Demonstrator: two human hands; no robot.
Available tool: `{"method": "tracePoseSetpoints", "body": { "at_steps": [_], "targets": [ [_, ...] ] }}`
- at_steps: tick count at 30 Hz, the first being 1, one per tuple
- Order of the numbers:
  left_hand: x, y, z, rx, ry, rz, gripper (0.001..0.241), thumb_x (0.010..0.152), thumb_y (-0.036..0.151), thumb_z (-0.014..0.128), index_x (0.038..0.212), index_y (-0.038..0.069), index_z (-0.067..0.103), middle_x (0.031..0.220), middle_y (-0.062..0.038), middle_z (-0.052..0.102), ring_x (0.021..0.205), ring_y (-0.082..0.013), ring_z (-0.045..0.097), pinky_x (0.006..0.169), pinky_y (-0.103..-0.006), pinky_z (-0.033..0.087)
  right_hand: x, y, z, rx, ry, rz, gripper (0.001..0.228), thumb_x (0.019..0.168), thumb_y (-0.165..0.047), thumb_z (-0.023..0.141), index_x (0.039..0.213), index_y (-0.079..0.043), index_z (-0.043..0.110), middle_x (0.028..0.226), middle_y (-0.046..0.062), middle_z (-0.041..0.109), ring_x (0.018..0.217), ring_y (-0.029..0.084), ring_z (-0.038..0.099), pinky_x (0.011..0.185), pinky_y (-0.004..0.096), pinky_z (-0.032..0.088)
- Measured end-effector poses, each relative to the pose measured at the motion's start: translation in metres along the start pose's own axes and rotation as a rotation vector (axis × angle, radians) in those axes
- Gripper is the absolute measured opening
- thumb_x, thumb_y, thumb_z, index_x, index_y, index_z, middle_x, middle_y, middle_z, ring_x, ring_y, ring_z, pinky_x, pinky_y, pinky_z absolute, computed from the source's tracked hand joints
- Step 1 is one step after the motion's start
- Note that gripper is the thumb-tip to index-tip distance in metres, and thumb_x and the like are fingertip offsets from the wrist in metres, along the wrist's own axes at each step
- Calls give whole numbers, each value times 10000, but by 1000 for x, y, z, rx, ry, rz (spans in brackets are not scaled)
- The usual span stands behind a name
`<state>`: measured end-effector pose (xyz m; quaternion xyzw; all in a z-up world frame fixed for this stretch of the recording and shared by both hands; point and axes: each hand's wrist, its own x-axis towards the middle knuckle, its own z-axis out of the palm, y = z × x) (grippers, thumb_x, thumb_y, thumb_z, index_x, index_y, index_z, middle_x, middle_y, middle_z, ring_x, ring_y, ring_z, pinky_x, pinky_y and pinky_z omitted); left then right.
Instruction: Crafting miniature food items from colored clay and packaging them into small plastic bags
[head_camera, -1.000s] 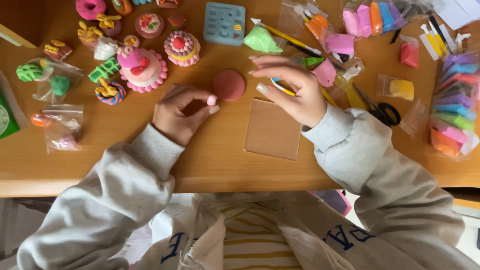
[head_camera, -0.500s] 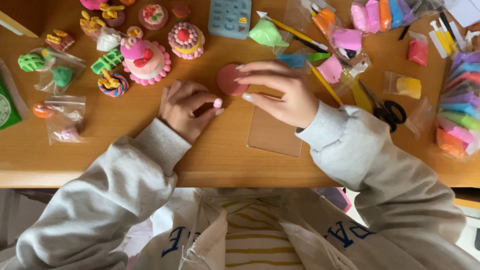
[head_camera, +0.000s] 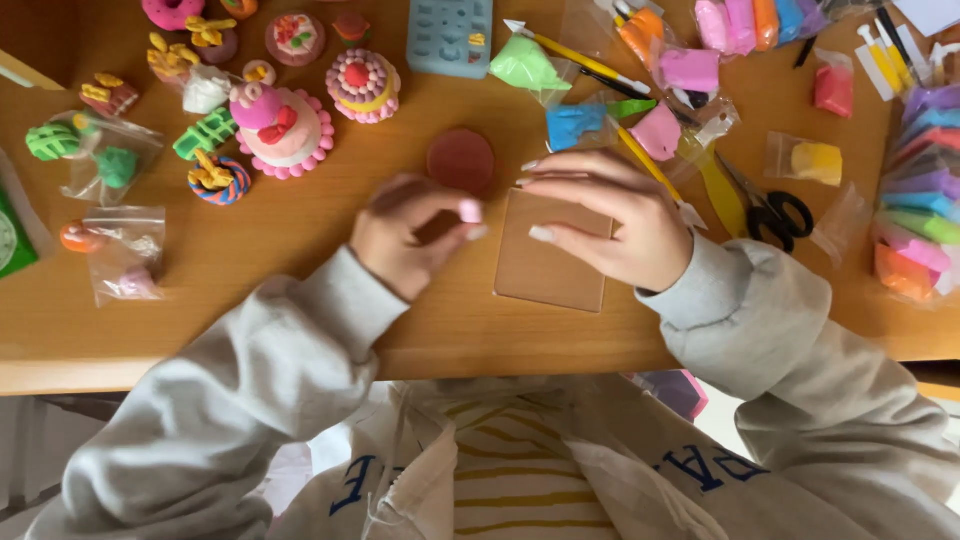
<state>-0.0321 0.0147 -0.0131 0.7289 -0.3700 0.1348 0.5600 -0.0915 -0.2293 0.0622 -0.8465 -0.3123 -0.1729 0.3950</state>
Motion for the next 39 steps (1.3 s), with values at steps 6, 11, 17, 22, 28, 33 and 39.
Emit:
{"method": "tracePoseSetpoints", "body": {
  "at_steps": [6,11,17,22,28,33,39],
  "targets": [
    [15,2,46,-7,-50,131,166,847,163,846,987,169,756,875,-27,752,892,-277,698,834,-389,509,-7,-4,-1,25,71,11,385,890,-76,819,1238,44,707,1309,239,669,1210,400,662,1008,505,556],
    [11,1,32,45,-70,112,184,854,165,844,1011,185,751,866,5,747,896,-248,700,844,-369,505,-36,-4,-9,-73,34,42,444,871,-72,811,1276,52,680,1313,261,656,1200,439,654,987,555,540],
    [11,5,40,39,-110,99,177,846,154,847,982,172,736,853,-17,735,903,-249,702,843,-372,510,-44,4,-7,-119,33,44,417,899,-66,778,1289,43,680,1345,261,648,1225,455,632,1058,594,487],
    [18,21,34,-189,-74,-181,182,858,181,863,1003,205,756,889,-8,773,852,-192,741,826,-311,553,-53,0,-5,-186,-92,37,623,855,-207,831,1384,38,609,1435,316,563,1306,499,548,1125,640,385],
    [20,20,33,-807,-13,-571,274,858,81,851,1061,-6,688,1047,-160,771,907,-181,749,789,-280,619,-69,5,10,-371,-281,77,1008,729,-564,859,1517,-54,490,1636,295,325,1493,504,327,1226,601,215],
    [18,3,32,-749,24,-513,247,870,53,851,1027,-32,681,836,-176,738,713,-175,727,589,-221,573,-71,12,10,-328,-238,80,835,771,-393,874,1472,-73,552,1602,279,395,1448,487,412,1198,595,271],
    [25,13,20,-782,-52,-549,307,903,67,802,1130,-46,628,895,-170,764,797,-184,775,600,-162,562,-71,19,13,-265,-103,13,742,777,-383,885,1417,-102,635,1576,213,477,1382,448,515,1211,555,292]
  ]
}}
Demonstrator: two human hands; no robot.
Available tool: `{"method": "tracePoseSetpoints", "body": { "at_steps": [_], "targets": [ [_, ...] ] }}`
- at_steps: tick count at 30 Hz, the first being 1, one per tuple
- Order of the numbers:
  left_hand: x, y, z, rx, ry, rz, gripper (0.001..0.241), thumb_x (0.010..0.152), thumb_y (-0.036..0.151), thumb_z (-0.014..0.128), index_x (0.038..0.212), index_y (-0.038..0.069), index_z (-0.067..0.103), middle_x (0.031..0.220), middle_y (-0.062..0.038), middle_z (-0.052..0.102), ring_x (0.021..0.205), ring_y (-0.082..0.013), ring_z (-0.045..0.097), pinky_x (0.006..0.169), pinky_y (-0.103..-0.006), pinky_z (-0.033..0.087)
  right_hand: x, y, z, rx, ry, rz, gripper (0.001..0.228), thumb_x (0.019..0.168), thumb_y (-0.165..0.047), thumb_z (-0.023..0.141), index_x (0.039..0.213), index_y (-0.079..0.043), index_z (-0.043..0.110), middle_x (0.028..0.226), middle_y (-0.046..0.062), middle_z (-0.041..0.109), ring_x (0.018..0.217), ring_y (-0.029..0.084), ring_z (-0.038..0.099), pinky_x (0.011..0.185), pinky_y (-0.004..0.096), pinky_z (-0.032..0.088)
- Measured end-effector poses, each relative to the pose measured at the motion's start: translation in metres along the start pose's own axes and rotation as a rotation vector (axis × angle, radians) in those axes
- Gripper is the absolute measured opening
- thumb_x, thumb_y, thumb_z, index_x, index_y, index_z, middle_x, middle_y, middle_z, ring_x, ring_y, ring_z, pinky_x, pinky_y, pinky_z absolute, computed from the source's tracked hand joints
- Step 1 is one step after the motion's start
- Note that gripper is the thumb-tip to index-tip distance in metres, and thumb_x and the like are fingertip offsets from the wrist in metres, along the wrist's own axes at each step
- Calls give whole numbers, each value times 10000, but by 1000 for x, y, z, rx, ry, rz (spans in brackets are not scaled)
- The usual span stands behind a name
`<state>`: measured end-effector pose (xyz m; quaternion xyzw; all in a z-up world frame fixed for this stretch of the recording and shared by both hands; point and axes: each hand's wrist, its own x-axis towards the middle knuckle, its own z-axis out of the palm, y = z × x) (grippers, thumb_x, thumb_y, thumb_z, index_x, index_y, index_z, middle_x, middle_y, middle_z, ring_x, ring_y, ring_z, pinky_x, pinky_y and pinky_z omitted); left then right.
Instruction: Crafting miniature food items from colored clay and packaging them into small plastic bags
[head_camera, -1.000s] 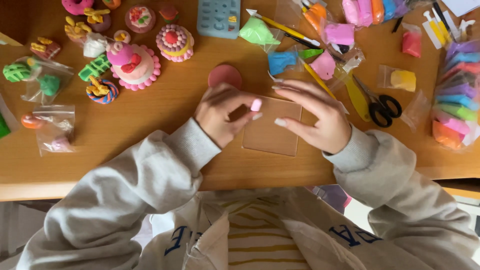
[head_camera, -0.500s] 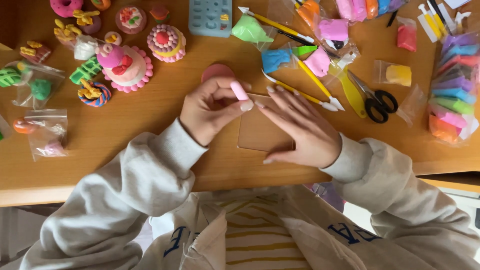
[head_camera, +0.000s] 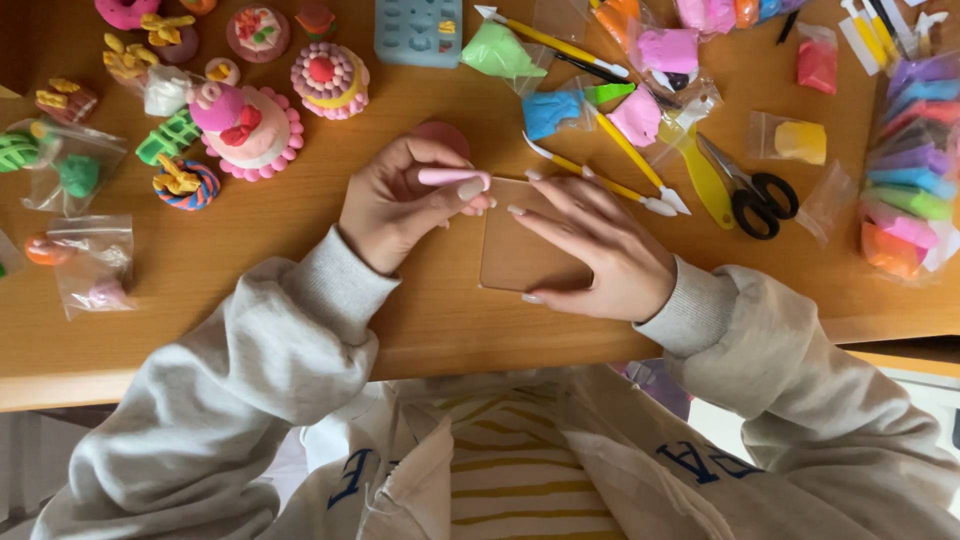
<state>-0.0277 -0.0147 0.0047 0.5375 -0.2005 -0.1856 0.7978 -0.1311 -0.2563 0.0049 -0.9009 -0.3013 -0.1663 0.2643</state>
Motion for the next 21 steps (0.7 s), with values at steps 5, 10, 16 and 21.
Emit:
{"method": "tracePoseSetpoints", "body": {
  "at_steps": [5,10,16,21],
  "targets": [
    [-4,15,-1,58,-38,-71,339,914,87,784,1217,-24,678,936,-200,780,860,-197,784,657,-186,587,2,3,-10,-1,-49,-59,712,805,-405,857,1413,-110,632,1591,212,464,1430,408,485,1259,526,197],
    [-3,13,-5,73,-69,-113,304,939,144,750,1191,-23,721,969,-208,781,866,-179,771,660,-202,599,-3,22,-52,-42,79,3,426,907,-194,813,1281,-19,705,1469,213,598,1339,385,590,1175,495,422],
    [3,-1,-9,-146,6,-300,362,927,169,755,1224,-32,708,998,-234,778,859,-189,774,678,-175,591,-28,51,-76,-392,95,51,271,925,-117,802,1195,-100,780,1276,74,722,1090,296,674,984,429,537],
    [9,-10,-9,-209,37,-342,409,979,256,700,1251,-49,679,975,-242,775,839,-220,783,661,-204,608,-15,43,-67,-381,4,11,211,920,-206,784,1108,-112,764,1118,83,712,946,312,687,852,437,571]
  ]
}}
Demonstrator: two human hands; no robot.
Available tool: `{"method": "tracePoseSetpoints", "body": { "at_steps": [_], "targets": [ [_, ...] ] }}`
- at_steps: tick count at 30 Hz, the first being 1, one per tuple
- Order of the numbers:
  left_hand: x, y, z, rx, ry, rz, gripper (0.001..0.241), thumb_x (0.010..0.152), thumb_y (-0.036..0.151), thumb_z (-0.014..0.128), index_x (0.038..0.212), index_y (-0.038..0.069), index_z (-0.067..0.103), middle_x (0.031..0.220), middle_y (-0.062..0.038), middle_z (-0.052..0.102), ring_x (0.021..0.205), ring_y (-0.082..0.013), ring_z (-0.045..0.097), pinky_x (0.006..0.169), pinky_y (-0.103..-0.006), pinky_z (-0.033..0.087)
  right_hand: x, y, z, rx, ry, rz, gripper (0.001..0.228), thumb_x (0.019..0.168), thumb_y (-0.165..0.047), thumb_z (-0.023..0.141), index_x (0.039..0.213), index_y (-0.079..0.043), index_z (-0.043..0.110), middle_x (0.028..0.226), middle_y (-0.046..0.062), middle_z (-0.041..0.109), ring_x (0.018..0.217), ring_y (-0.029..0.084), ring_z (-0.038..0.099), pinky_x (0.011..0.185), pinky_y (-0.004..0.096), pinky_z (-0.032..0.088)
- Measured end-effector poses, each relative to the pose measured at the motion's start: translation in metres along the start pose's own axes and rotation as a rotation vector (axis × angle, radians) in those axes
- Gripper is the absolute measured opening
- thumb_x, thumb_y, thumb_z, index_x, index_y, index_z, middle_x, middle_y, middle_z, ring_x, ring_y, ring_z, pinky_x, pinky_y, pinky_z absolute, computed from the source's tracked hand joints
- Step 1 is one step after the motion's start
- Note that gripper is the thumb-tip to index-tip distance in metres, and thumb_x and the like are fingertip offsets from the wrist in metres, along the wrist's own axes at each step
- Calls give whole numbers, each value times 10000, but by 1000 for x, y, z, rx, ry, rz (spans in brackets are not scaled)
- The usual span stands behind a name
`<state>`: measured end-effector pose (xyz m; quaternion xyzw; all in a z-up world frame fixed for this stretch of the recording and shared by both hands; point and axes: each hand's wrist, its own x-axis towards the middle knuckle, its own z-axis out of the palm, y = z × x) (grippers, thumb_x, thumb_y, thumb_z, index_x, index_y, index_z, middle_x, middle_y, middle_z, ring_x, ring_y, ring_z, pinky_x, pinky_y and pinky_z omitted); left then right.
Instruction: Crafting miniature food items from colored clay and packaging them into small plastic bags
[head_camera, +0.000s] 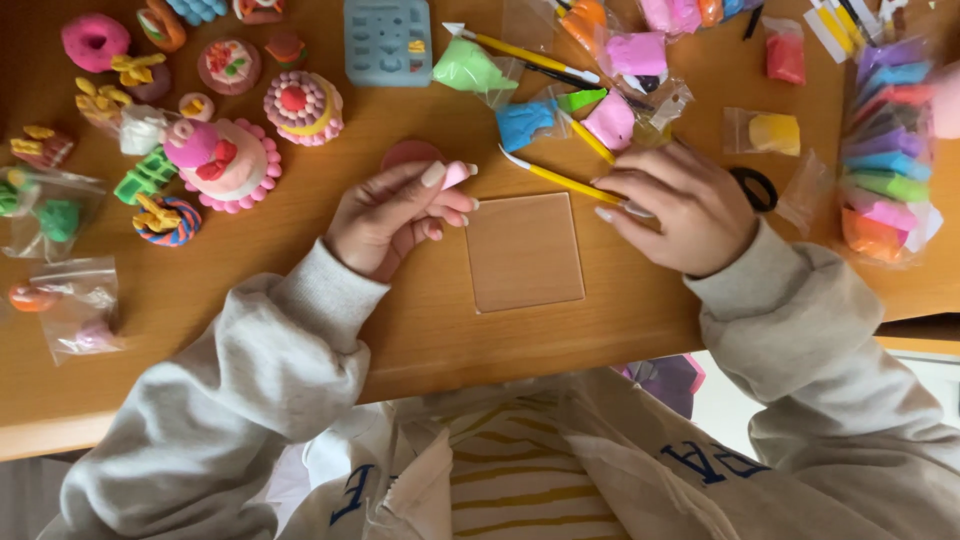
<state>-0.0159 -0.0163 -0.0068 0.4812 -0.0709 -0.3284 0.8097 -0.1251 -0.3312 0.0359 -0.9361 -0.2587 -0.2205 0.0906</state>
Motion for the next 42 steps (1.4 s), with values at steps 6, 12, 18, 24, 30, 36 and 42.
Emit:
{"method": "tracePoseSetpoints", "body": {
  "at_steps": [6,12,18,24,30,36,42],
  "targets": [
    [1,8,8,104,0,1,279,930,252,714,1133,62,739,972,-177,799,833,-177,766,671,-170,525,-32,58,-55,-270,-165,316,161,1009,-158,805,1170,-169,795,1003,8,669,959,221,680,750,348,534],
    [0,6,2,64,-77,51,301,1026,307,586,1207,92,691,1029,-201,787,868,-252,781,676,-204,541,-30,60,-48,-144,-464,482,136,989,-340,708,984,-207,680,845,-17,561,762,201,611,655,415,501],
    [-3,12,11,114,-31,50,239,1001,307,622,1111,100,667,980,-182,796,828,-214,776,646,-175,529,-13,60,-35,-325,-714,692,339,852,-543,671,946,-218,694,998,46,694,946,321,717,796,508,546],
    [-2,13,14,135,14,40,217,984,323,645,1026,114,684,924,-150,802,806,-198,774,637,-182,520,7,69,-14,-414,-917,726,479,700,-572,643,768,-100,684,687,108,680,722,314,678,588,424,484],
    [3,3,8,131,-19,39,243,994,311,627,1058,80,667,969,-165,800,835,-202,780,618,-173,512,-24,81,1,-604,-768,590,450,806,-499,510,833,-102,719,817,108,714,771,354,726,571,485,548],
    [5,-4,4,129,-45,78,255,981,320,657,1057,77,668,900,-131,793,784,-167,757,646,-200,539,-23,83,-26,-468,-770,639,398,1010,-461,472,1009,-94,626,1018,120,744,941,386,734,654,549,538],
    [0,6,22,309,-41,178,341,993,370,592,1096,66,707,965,-152,809,845,-209,799,677,-222,568,-6,58,-70,-550,-366,409,395,1237,-427,635,933,-180,587,716,95,618,656,396,639,556,475,447]
  ]
}}
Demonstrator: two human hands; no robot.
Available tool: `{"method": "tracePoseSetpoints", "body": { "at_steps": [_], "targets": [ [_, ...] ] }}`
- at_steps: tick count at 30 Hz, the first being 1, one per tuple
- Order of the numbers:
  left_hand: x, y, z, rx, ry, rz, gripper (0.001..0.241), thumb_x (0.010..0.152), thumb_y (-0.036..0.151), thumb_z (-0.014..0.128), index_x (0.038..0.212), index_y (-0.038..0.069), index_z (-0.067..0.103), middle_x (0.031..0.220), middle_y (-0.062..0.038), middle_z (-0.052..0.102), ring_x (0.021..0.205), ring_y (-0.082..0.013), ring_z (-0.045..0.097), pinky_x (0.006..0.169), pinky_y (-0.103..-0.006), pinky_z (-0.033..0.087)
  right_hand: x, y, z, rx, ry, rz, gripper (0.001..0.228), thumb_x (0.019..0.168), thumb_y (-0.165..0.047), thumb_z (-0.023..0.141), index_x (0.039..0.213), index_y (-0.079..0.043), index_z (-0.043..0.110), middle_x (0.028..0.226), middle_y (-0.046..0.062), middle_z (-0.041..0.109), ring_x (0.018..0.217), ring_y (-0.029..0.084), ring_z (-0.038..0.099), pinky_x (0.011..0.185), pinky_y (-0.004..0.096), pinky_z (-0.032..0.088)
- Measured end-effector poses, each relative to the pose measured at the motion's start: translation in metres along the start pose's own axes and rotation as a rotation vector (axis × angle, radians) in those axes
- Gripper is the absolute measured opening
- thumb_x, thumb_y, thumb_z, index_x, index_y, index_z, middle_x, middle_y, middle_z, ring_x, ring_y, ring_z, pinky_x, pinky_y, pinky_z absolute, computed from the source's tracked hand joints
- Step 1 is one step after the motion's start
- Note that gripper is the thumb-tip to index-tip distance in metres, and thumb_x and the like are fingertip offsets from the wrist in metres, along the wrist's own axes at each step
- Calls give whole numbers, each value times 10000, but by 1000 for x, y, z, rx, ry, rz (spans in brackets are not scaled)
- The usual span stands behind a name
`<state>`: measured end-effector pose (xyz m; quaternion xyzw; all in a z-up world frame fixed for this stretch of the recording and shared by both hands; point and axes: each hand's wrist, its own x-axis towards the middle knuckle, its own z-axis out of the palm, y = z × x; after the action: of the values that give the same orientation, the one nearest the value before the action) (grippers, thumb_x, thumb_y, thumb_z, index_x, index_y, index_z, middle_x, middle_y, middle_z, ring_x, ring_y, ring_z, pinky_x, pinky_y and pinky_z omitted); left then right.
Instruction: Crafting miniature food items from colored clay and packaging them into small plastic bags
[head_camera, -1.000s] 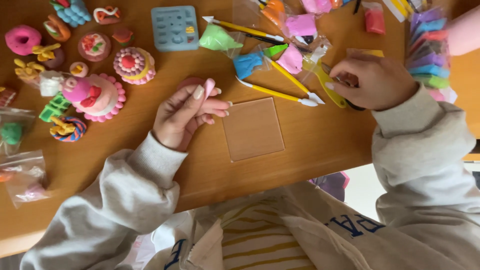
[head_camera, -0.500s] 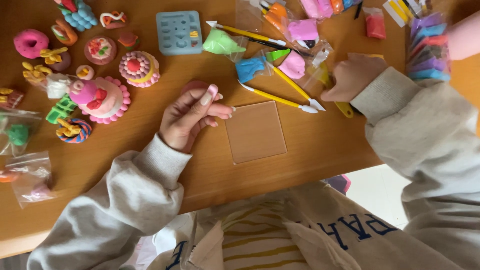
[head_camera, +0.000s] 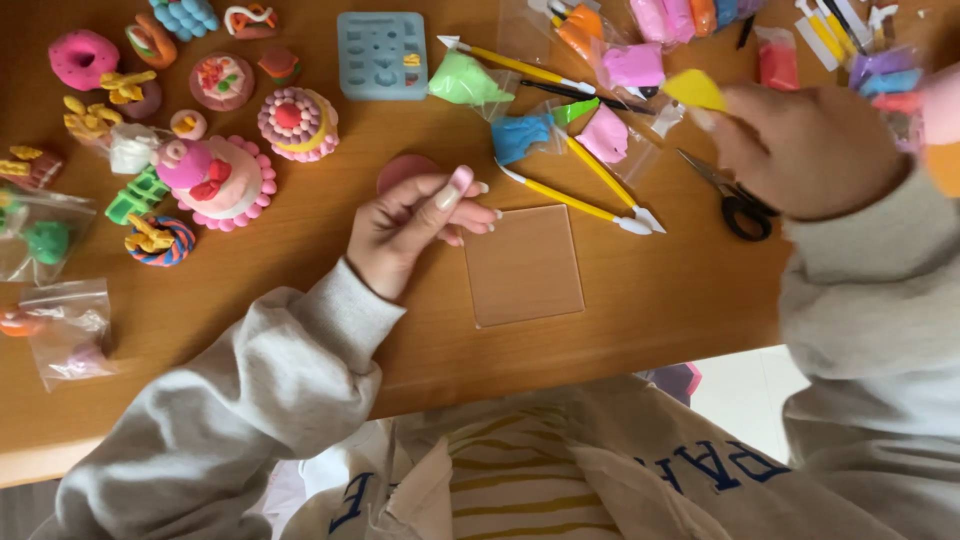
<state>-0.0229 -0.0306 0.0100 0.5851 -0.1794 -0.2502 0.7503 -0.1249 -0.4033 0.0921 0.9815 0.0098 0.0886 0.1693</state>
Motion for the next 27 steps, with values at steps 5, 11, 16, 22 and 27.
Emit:
{"method": "tracePoseSetpoints", "body": {
  "at_steps": [5,11,16,22,27],
  "targets": [
    [-6,-5,14,25,-59,151,262,1043,273,571,1169,51,632,925,-124,781,857,-170,769,676,-227,553,28,-93,-43,583,248,-334,557,1061,119,565,1573,-98,581,840,90,572,642,233,441,634,413,440],
    [-9,-11,18,17,-81,181,263,1054,271,556,1193,50,585,929,-113,765,855,-157,747,691,-234,544,39,-141,-41,771,372,-539,472,1092,162,514,1527,-16,485,1175,136,716,891,241,637,899,406,544],
    [-9,-14,17,9,-102,214,284,1064,252,537,1212,11,565,912,-128,750,847,-179,741,698,-259,561,35,-151,-27,780,349,-477,466,1110,117,531,1537,-67,504,1003,63,617,853,214,595,855,369,558],
    [-10,-15,16,-13,-132,275,295,1086,281,501,1190,14,572,873,-111,713,797,-165,703,696,-264,561,34,-158,-23,692,400,-464,471,1090,113,545,1516,-88,546,882,25,545,768,241,515,805,378,525],
    [-9,-10,17,-30,-141,240,264,1093,235,485,1176,0,573,865,-117,715,787,-172,710,687,-260,548,35,-155,-25,730,383,-464,461,1096,111,515,1519,-71,535,893,44,566,782,241,530,820,367,526]
  ]
}}
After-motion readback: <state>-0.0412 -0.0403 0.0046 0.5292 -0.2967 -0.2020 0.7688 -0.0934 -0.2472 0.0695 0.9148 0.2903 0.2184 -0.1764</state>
